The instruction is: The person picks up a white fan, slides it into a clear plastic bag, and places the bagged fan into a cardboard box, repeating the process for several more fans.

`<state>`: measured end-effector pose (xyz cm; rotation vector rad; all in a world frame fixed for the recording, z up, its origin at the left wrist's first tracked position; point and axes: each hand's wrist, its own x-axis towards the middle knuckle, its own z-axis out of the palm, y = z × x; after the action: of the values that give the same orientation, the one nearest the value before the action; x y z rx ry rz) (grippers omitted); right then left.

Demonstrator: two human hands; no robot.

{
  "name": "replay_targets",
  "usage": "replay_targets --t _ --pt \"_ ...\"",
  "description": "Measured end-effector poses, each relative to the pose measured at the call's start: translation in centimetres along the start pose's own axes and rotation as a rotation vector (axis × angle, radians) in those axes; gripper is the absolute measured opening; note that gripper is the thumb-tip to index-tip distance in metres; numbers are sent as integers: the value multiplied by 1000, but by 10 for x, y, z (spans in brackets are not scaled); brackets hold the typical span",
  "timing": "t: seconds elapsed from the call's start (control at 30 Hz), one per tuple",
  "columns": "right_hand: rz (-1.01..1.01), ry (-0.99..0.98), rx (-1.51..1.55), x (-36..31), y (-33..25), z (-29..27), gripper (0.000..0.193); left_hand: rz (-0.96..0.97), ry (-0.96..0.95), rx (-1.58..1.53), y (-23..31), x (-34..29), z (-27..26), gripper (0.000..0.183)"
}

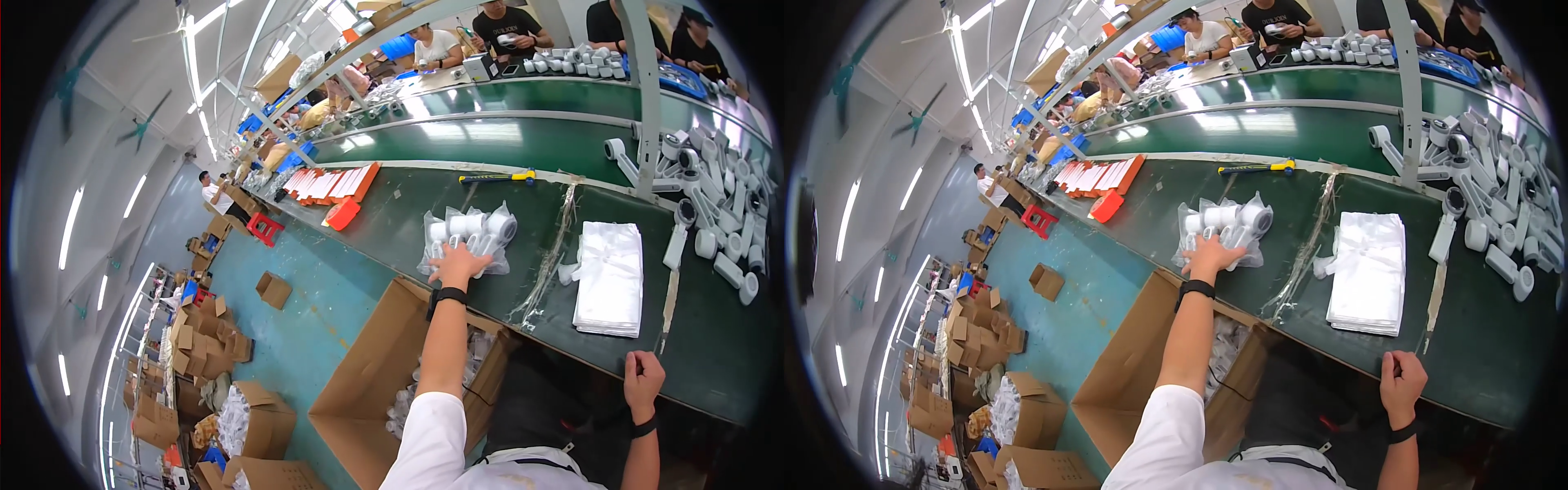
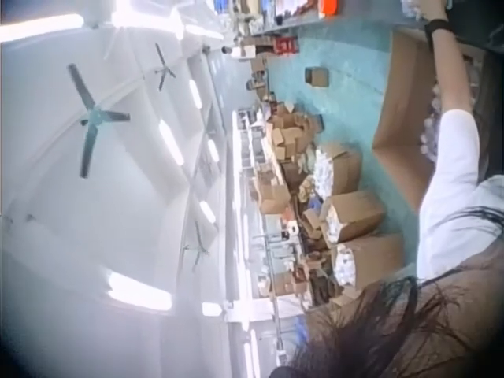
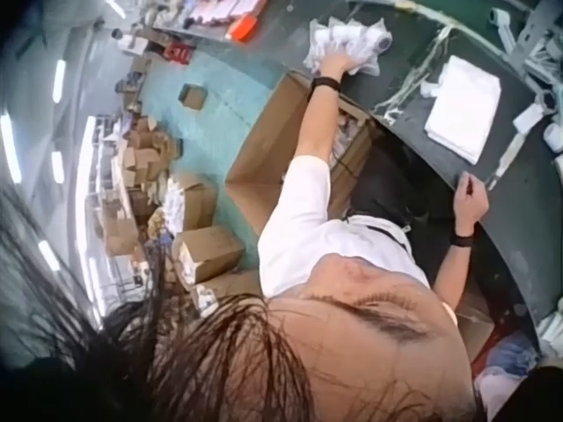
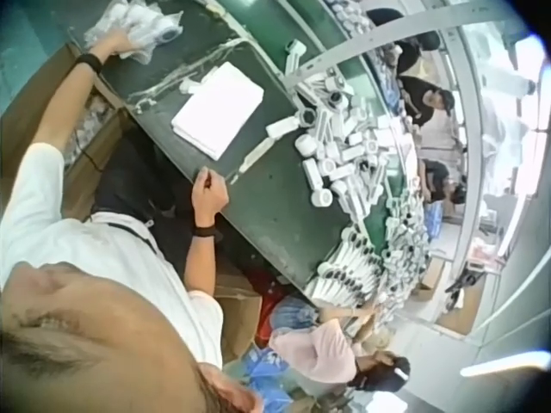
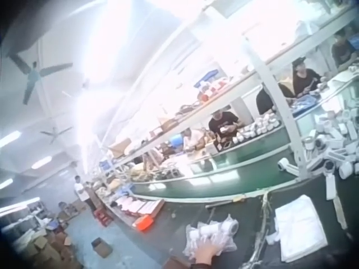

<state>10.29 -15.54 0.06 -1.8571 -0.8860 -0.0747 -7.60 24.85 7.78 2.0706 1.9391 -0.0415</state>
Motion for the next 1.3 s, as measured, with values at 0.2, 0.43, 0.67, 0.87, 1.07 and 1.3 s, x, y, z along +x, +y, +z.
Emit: replay_targets --t 0.2,0.43,0.67,0.87,1.07,1.3 --pt "6 -2 4 0 -4 0 9 9 27 4 -3 7 4 75" --pt "-24 18 -31 3 -7 -2 10 79 100 35 -4 12 10 76" --pt "-41 28 -43 2 -8 -1 9 87 187 30 -10 10 14 70" --pt "-49 25 -58 2 -8 -1 9 99 211 -14 -12 8 18 68" --pt "-27 8 -66 5 -6 3 9 126 289 -99 -42 -6 12 69" --pt "-10 -13 -86 3 0 6 7 60 555 -172 -174 -44 34 71"
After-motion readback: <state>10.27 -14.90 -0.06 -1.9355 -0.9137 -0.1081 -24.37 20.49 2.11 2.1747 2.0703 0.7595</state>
